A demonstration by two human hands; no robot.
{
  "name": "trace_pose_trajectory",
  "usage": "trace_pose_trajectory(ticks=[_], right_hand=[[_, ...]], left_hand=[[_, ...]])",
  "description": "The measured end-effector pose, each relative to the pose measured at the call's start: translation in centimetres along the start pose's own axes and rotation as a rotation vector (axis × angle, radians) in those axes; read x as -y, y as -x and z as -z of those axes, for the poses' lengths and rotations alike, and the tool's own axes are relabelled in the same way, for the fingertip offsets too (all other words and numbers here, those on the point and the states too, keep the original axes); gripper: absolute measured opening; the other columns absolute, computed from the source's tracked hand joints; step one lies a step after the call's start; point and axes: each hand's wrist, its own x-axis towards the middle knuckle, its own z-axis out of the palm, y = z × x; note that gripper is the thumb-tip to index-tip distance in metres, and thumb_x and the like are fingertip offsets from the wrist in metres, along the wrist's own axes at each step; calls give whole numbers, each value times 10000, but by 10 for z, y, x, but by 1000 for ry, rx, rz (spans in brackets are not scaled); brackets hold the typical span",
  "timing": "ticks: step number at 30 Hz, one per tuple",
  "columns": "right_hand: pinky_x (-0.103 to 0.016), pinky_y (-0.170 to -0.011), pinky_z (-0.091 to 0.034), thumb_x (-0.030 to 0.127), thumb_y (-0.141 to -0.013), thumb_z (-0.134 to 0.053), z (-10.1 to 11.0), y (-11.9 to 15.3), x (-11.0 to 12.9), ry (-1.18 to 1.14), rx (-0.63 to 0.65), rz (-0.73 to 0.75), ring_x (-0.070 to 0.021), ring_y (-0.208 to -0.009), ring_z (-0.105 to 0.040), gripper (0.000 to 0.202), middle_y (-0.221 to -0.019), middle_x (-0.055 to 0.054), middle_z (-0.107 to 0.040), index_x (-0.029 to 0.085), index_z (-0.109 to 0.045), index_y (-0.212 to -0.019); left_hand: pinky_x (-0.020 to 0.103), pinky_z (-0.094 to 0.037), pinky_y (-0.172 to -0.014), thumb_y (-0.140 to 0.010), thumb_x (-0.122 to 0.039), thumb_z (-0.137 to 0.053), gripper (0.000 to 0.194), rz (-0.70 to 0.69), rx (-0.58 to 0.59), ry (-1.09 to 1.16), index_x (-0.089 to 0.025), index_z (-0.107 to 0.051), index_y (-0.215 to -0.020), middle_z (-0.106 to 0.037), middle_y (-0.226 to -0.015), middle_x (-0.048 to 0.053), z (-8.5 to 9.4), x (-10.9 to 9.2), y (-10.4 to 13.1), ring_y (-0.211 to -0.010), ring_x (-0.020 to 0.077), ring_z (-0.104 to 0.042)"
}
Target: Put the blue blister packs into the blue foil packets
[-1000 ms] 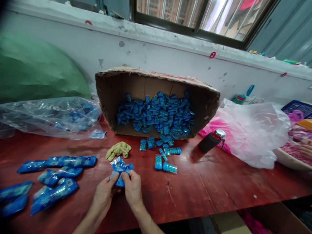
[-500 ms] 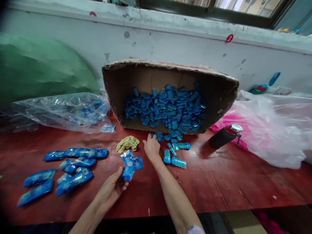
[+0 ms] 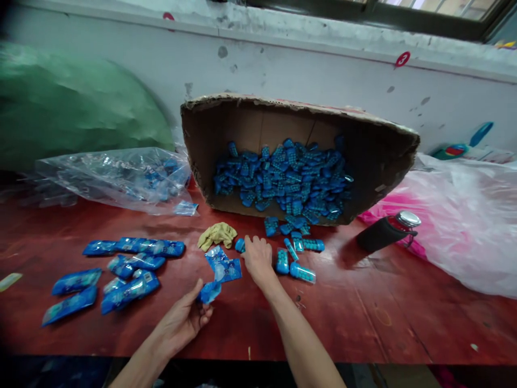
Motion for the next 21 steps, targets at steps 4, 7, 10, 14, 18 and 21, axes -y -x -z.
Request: trace_pose_trajectory(ticks=[4, 7, 10, 14, 18, 21], right_hand=[[-327, -733, -355, 252, -765, -583, 12, 3, 5, -52, -35, 24, -251, -956, -476, 463, -1041, -108, -538, 217, -429, -1201], [-296, -693, -382, 278, -787, -527, 15, 27, 13, -545, 29, 61, -192, -849, -517, 412, -976, -58, -554, 234, -426, -1184], [-235, -550, -384, 269, -733, -547, 10, 54, 28, -1257, 312, 42, -120, -637, -515, 420, -812, 4, -553, 223, -437, -1136], [-194, -445, -357, 240, -647, -598, -2, 70, 43, -1677, 413, -123, -92, -548, -487, 465, -731, 31, -513, 205, -452, -1087], [-186, -452, -375, 143, -590, -590, -9, 73, 45, -1797, 424, -170, -94, -554, -508, 486, -700, 40, -533, 199, -469, -1057], [-192, -468, -388, 138, -589, -605, -10, 77, 46, -1845, 436, -189, -93, -545, -510, 488, -676, 48, -539, 199, -471, -1054]], left_hand=[[164, -403, -348, -727, -321, -593, 225, 27, 3, 52, -144, -507, -617, -539, -418, -3, -1, -4, 3, -368, 91, -521], [164, -413, -366, -741, -306, -579, 203, -16, -3, 83, -151, -503, -635, -543, -429, -6, 0, -4, 0, -384, 89, -527], [173, -417, -380, -720, -313, -603, 178, -110, 37, 53, -153, -528, -691, -557, -449, -9, 2, 0, -5, -400, 94, -532], [176, -401, -391, -690, -359, -621, 230, -236, 142, -58, -137, -564, -709, -572, -485, -3, 3, 4, -6, -426, 90, -524], [188, -393, -410, -674, -402, -617, 275, -375, 119, -187, -131, -574, -658, -568, -486, -5, 5, 4, -6, -443, 90, -512], [204, -405, -435, -667, -416, -613, 289, -467, 69, -282, -129, -588, -661, -585, -511, -2, 9, 3, -7, -449, 93, -512]])
